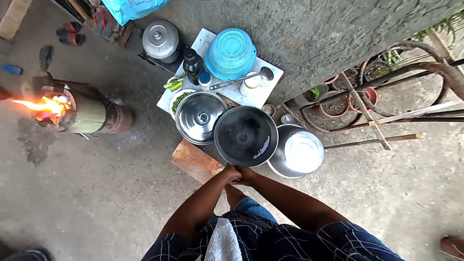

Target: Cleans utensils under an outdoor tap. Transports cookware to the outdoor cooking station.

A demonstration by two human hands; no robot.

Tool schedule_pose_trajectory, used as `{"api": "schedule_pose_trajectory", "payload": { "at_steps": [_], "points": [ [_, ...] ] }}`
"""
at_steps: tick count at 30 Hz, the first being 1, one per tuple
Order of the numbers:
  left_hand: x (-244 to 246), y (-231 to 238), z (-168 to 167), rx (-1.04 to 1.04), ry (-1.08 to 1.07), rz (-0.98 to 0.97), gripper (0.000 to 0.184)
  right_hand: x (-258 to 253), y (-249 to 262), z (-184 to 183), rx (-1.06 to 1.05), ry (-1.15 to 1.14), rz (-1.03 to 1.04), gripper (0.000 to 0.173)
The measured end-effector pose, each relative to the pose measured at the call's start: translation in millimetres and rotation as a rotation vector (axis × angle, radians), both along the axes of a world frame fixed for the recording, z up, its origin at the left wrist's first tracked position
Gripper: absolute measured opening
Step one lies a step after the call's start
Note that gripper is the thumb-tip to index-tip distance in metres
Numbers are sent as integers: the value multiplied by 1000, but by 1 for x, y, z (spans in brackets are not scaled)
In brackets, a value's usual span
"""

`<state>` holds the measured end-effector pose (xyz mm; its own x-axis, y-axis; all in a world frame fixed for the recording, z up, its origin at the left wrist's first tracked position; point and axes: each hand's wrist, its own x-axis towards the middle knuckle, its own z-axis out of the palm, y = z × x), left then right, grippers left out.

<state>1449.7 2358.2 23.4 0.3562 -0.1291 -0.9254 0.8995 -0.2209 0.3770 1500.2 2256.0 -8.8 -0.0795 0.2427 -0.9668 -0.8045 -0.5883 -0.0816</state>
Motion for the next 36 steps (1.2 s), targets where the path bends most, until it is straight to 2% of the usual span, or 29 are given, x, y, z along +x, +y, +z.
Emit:
{"api": "schedule_pose_trajectory", "payload": {
  "at_steps": [4,7,11,12,14,15,17,19,22,26,30,33,36],
  "points": [
    [-11,-5,-41,-58,-46,57,67,-1,-6,-19,6,38,-77,38],
    [-11,-6,-42,-41,-40,0,69,-1,-7,-21,14,19,-73,38],
    [-14,3,-21,-25,-67,-196,109,-4,-6,-21,8,-53,-137,30],
    [-16,10,-18,-48,-104,-196,106,-4,-5,-21,-3,-42,-155,30],
    [-15,35,-9,-63,-143,-161,84,-1,-4,-20,-37,-2,-178,31],
    [-10,54,-2,-5,-134,-151,72,0,-4,-21,-51,33,-190,31],
    [0,90,0,300,-109,-54,55,0,-3,-22,-79,69,-224,30],
    [16,118,-11,673,-130,78,55,-1,-1,-22,-107,51,-260,24],
    [47,149,-32,894,-214,127,60,-2,-1,-24,-121,19,-287,19],
    [74,169,-53,926,-295,-16,60,-8,1,-21,-175,-66,-266,17],
    [84,176,-68,928,-259,-142,47,-11,-2,-20,-176,-163,-178,21],
    [84,173,-75,919,-264,-161,47,-10,-6,-22,-154,-175,-114,21],
    [79,168,-76,915,-295,-171,39,-9,-9,-24,-154,-172,-95,17]
  ]
}}
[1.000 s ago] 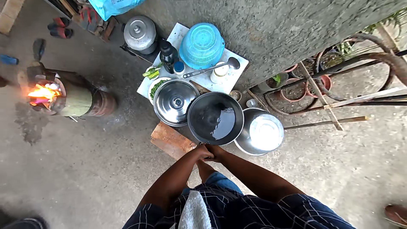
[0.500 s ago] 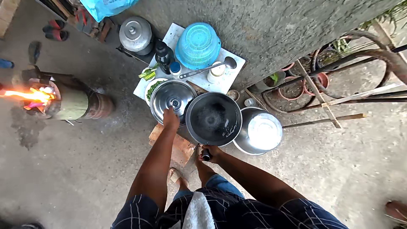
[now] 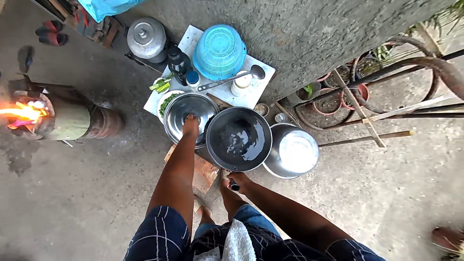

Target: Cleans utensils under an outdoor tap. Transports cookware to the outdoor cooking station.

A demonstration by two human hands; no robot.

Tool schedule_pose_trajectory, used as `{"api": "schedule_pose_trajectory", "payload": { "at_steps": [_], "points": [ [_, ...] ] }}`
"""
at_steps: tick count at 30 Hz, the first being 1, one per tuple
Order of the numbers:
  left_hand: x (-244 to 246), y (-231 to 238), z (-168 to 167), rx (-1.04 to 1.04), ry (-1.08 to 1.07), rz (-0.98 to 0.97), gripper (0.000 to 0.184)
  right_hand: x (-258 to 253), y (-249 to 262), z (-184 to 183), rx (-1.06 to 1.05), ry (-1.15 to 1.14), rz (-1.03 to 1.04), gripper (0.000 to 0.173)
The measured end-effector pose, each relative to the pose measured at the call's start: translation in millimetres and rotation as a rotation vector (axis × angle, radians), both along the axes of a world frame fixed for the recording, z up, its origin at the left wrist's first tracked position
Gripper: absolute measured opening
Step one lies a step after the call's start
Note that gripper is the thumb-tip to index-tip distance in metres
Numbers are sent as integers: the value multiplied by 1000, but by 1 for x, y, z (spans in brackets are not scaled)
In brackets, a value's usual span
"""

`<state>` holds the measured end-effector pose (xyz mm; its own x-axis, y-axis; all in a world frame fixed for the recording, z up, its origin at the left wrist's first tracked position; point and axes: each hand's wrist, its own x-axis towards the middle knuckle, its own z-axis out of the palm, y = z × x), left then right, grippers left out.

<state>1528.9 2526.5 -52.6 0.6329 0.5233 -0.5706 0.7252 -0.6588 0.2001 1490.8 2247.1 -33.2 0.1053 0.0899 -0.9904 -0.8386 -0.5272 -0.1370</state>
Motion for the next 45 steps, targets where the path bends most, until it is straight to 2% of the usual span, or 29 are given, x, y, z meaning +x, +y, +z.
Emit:
{"api": "schedule_pose_trajectory", "payload": {
  "at_steps": [6,12,16,22,27,34,45],
  "points": [
    [-7,-7,11,-18,-40,22,36,7,-8,3,11,27,-3,11],
    [-29,-16,40,25,-83,9,31,15,-19,8,54,12,68,4],
    [-59,-14,60,102,-93,8,29,17,-23,9,25,-5,103,5],
    [-128,-4,81,203,-260,54,26,15,-19,8,-2,-30,120,5],
    [-186,-6,99,201,-219,170,32,19,-15,7,-8,-59,142,6],
    [-260,-26,97,204,-152,271,34,28,4,7,-1,-81,219,7],
    [-328,-63,103,103,9,385,33,34,52,15,-36,-97,183,11]
  ]
}}
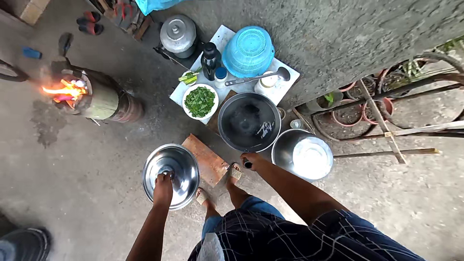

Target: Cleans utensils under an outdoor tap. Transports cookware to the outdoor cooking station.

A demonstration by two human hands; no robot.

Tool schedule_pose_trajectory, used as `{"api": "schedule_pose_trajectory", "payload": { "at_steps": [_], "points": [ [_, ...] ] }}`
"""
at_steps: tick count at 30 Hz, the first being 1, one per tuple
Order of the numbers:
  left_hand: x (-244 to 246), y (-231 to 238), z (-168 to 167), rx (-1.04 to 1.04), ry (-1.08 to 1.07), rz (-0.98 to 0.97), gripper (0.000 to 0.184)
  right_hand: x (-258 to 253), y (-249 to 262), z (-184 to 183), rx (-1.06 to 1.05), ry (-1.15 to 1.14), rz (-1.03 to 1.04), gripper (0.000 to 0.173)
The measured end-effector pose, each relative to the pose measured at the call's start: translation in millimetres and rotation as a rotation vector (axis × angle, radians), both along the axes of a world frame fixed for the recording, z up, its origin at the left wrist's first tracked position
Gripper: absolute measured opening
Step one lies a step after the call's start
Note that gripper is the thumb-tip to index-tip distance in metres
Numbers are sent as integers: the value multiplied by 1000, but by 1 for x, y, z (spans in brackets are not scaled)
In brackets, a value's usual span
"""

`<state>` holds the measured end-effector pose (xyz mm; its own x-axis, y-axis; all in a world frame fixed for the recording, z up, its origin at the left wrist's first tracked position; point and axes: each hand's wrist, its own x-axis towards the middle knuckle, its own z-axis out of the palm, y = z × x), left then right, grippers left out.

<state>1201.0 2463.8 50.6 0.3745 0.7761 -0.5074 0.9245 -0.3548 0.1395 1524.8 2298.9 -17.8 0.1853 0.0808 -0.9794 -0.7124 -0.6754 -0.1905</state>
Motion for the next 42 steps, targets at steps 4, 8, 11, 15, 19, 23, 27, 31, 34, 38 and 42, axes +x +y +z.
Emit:
{"api": "schedule_pose_trajectory", "payload": {
  "at_steps": [4,8,11,15,19,23,27,31,34,38,42],
  "points": [
    [-14,-10,-1,18,-28,16,31,-1,13,-8,13,-18,-27,13],
    [-22,-15,1,17,-40,32,31,-5,23,-11,24,-29,-47,11],
    [-28,-17,4,22,-38,29,31,-9,28,-11,14,-28,-46,11],
    [-36,-17,6,10,-21,26,31,-17,33,-11,3,-32,-18,14],
    [-44,-17,6,1,-12,20,31,-20,38,-9,-4,-49,-25,16],
    [-52,-18,6,-3,-15,20,30,-17,37,-18,-4,-21,-21,13],
    [-54,-17,6,-31,-43,27,32,-13,33,-22,0,-10,15,16],
    [-53,-18,10,-19,-83,21,31,-7,29,-25,12,49,-15,20],
    [-54,-16,13,35,-134,-16,30,-3,24,-29,46,123,-78,41],
    [-52,-12,25,70,-205,-78,29,-2,13,-29,81,147,-145,56],
    [-49,-6,40,71,-235,-141,31,-6,1,-16,97,114,-195,68]
  ]
}}
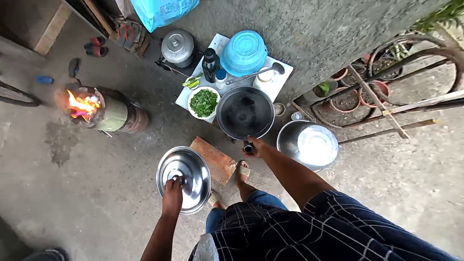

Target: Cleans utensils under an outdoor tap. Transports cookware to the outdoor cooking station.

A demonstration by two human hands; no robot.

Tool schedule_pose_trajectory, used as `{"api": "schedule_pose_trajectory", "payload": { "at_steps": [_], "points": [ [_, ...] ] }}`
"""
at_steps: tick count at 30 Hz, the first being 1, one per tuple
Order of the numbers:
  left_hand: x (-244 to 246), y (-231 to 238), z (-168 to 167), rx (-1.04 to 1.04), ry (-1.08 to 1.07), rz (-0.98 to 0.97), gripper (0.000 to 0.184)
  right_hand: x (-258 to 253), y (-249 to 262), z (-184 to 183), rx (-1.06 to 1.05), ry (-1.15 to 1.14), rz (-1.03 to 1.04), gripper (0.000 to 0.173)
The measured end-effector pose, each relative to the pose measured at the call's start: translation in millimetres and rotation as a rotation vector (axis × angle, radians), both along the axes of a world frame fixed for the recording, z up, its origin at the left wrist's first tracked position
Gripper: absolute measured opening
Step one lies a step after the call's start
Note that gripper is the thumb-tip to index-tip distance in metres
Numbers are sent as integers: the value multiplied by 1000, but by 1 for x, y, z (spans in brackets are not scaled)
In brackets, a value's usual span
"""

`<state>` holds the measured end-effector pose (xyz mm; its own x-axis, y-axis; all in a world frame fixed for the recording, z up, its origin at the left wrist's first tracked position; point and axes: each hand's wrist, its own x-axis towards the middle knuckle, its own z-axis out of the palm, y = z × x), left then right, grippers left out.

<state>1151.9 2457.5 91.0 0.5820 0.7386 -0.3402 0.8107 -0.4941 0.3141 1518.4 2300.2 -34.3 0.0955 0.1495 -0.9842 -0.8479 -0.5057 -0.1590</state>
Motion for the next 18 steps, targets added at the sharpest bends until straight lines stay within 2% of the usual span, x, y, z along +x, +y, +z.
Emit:
{"api": "schedule_pose_trajectory", "payload": {
  "at_steps": [4,7,10,14,18],
  "points": [
    [-6,6,9,50,-83,-109,32,-15,-29,10,-9,-122,1,81],
    [-10,11,19,101,-198,-216,32,-34,-67,21,-58,-260,-98,79],
    [-9,14,31,65,-306,-332,33,-67,-114,37,-57,-344,-211,70],
    [2,3,41,-17,-526,-518,33,-156,-167,71,28,-485,-287,54],
    [15,-48,60,-250,-743,-701,32,-267,-198,101,160,-509,-322,47]
  ]
}}
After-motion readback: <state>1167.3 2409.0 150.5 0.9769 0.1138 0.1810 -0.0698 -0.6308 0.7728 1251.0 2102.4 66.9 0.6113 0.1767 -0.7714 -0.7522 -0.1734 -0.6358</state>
